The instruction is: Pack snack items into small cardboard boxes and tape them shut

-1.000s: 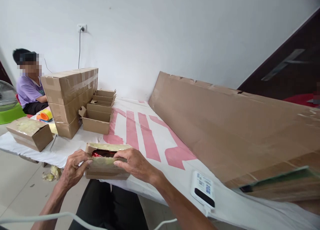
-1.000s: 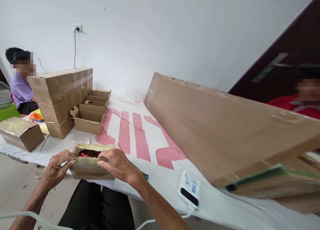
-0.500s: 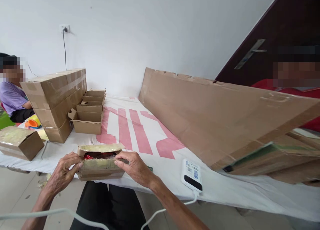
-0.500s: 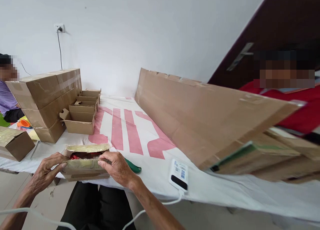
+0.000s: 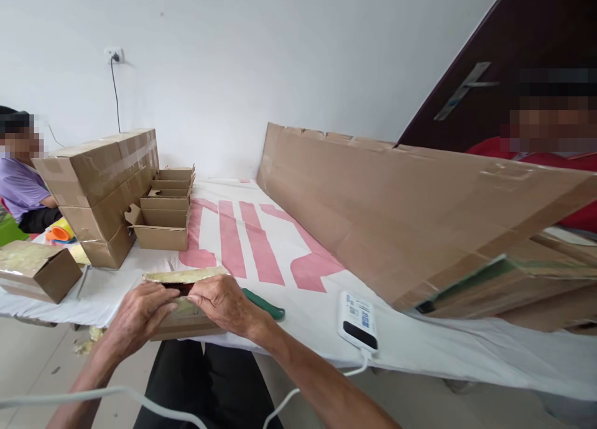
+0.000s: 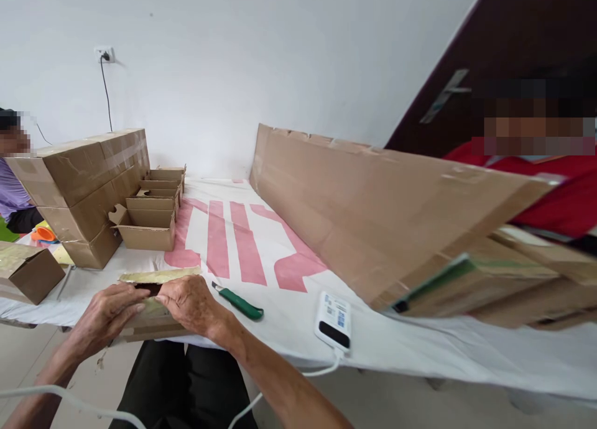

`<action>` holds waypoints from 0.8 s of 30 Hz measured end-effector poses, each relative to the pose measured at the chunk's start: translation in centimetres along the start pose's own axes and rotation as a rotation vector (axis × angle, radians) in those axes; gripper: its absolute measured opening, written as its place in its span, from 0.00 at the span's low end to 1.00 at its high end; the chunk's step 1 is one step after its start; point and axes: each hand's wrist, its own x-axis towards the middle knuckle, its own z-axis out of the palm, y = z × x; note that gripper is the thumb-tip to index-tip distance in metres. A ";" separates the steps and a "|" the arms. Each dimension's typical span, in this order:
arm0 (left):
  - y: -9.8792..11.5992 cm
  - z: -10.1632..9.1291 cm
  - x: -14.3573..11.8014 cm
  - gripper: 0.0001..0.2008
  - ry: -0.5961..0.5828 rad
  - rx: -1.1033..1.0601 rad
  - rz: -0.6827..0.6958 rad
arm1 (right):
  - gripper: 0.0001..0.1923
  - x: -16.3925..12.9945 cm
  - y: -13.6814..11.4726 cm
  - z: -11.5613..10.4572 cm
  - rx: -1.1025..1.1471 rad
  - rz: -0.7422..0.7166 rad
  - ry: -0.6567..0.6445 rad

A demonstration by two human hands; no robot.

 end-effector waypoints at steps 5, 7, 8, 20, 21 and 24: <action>0.2 1.2 0.9 0.14 0.039 0.118 0.155 | 0.09 -1.1 0.7 -0.6 0.096 0.030 0.064; 0.3 1.5 1.2 0.15 0.061 0.168 0.204 | 0.11 -1.6 1.1 -0.7 0.130 0.034 0.089; 0.4 1.6 1.2 0.16 0.054 0.193 0.227 | 0.12 -1.8 1.3 -0.6 0.118 0.022 0.114; 1.7 1.1 1.5 0.16 -0.059 0.187 0.223 | 0.15 -2.5 3.5 1.9 -0.267 -0.321 0.252; 1.7 1.1 1.6 0.15 -0.073 0.190 0.205 | 0.16 -2.4 3.5 1.8 -0.262 -0.331 0.256; 1.7 1.3 1.7 0.12 -0.108 0.244 0.188 | 0.17 -2.0 3.6 1.6 -0.253 -0.347 0.271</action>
